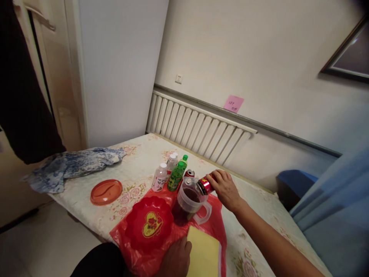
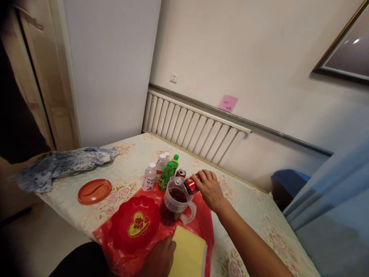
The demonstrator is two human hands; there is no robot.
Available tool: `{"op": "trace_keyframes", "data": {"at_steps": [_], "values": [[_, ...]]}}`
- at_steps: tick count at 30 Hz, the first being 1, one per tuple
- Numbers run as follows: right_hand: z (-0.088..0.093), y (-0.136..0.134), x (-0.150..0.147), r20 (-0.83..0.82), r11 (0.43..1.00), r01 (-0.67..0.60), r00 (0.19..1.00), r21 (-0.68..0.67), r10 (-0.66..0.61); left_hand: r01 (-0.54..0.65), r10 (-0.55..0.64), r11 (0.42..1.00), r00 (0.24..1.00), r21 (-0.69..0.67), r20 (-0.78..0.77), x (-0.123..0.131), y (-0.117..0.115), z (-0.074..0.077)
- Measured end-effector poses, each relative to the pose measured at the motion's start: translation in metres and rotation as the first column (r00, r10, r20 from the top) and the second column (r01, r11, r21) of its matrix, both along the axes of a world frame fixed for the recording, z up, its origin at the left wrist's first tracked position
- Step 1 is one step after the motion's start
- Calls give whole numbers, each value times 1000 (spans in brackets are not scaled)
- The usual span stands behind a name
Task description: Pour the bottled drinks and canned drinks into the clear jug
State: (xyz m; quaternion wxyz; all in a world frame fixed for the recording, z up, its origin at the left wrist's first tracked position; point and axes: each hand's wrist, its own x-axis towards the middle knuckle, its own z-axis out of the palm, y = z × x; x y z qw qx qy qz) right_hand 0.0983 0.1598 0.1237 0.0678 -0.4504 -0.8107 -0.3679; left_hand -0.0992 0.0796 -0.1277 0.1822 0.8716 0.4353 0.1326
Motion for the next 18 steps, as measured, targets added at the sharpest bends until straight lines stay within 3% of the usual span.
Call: {"op": "trace_keyframes", "data": {"at_steps": [8, 18], "values": [[2, -1, -1, 20, 1000, 8, 1000, 3, -8, 14, -14, 1000, 1000, 21, 10, 2, 3, -9], [2, -1, -3, 17, 1000, 2, 1000, 9, -3, 7, -7, 1000, 1000, 8, 16, 1, 1, -3]]}}
